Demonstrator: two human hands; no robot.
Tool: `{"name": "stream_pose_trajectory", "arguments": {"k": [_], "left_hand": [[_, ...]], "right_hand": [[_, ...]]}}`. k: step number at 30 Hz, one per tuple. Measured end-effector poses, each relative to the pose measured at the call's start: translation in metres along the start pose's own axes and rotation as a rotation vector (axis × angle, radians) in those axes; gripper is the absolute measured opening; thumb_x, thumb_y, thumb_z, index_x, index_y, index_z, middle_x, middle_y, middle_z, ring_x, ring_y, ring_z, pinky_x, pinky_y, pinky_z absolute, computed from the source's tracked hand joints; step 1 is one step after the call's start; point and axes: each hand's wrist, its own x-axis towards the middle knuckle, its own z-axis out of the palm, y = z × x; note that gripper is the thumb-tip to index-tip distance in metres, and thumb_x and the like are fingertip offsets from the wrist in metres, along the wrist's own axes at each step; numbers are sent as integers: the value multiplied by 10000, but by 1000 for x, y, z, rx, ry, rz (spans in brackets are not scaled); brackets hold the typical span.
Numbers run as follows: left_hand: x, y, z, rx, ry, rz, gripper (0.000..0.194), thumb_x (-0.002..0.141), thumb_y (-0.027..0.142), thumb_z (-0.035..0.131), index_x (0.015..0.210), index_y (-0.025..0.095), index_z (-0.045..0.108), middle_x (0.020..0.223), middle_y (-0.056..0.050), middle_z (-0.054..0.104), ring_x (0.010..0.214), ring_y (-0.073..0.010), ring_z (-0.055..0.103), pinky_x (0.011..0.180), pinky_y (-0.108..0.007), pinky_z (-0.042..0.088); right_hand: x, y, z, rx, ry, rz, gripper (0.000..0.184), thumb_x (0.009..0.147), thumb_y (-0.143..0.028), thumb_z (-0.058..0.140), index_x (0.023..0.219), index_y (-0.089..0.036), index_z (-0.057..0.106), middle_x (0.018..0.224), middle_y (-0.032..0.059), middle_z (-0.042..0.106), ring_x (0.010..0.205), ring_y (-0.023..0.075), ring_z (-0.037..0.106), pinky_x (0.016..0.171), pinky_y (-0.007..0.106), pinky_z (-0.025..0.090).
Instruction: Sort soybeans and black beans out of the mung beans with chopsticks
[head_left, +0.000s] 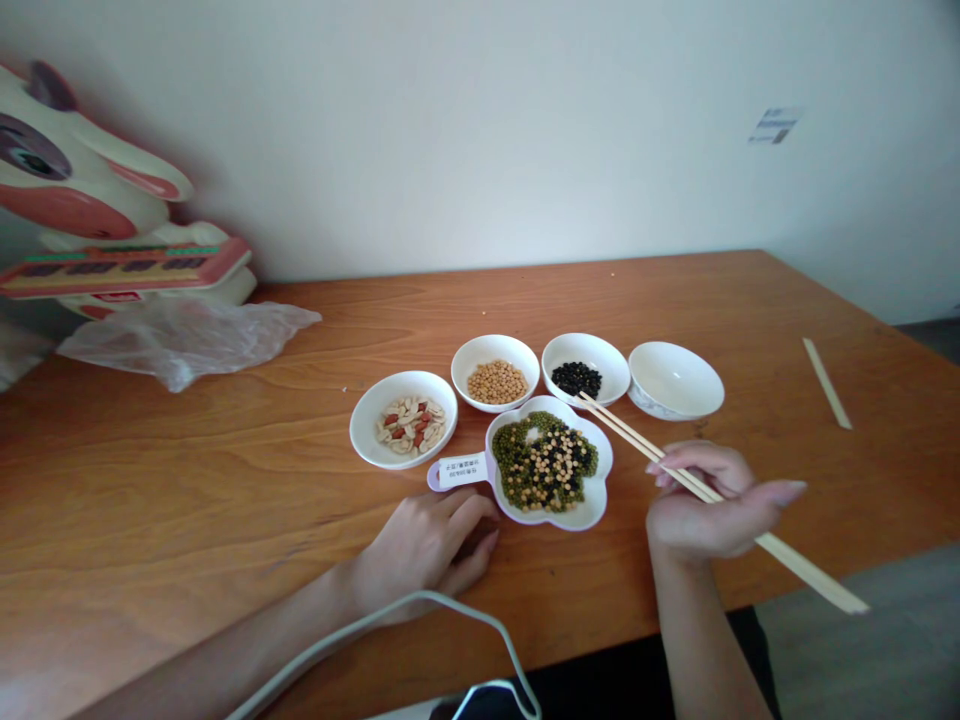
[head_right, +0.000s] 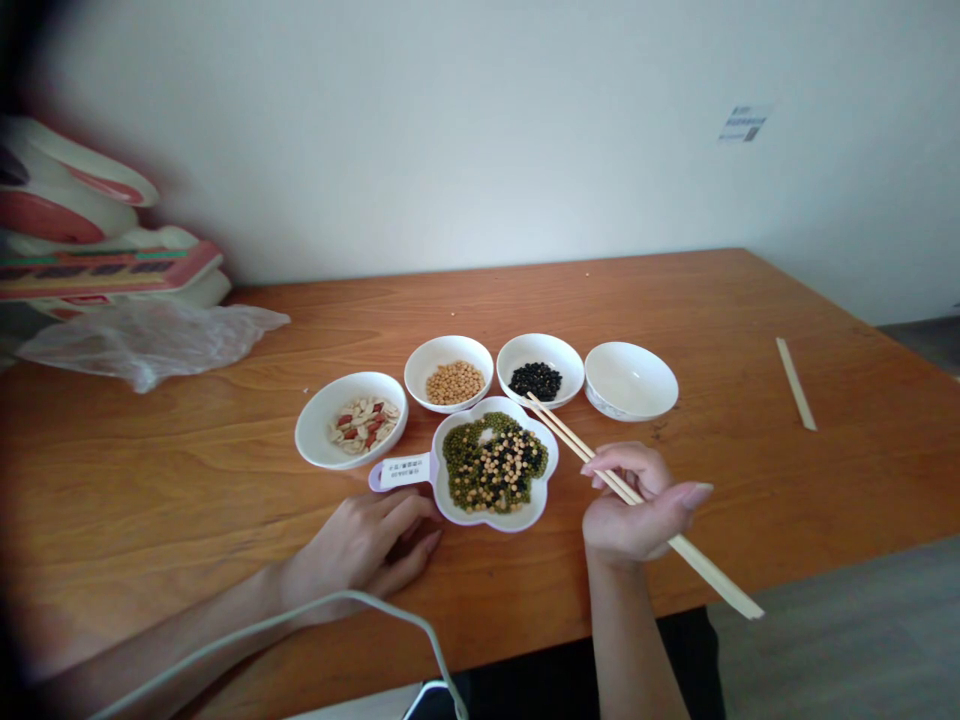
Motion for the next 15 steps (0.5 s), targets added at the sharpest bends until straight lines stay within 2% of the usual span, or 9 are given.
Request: {"name": "stream_pose_trajectory", "arguments": {"k": [3,9,15], "left_hand": [[0,0,0,0,7,2,123,1030,215,583,1145,250,608,1011,-17,757,844,-191,733,747,-307,580],[0,0,0,3,18,4,104,1023,213,593,1119,242,622,982,-18,754,805,-172,723,717,-277,568],[0,0,0,12,15,5,93,1029,214,584,1114,244,607,973,-14,751,804,-185,722,708,-295,563]], "right_hand": [[2,1,2,14,84,-48,842,1050,-736,207,548,-218,641,497,43,560,453,182,539,457,317,364],[3,3,3,-13,52,-3,844,1050,-732,200,562,-209,650,488,45,587,436,169,532,437,296,314],[3,0,5,-14,24,41,824,1040,-747,212,573,-212,629,510,44,601,434,154,513,431,291,301]]}}
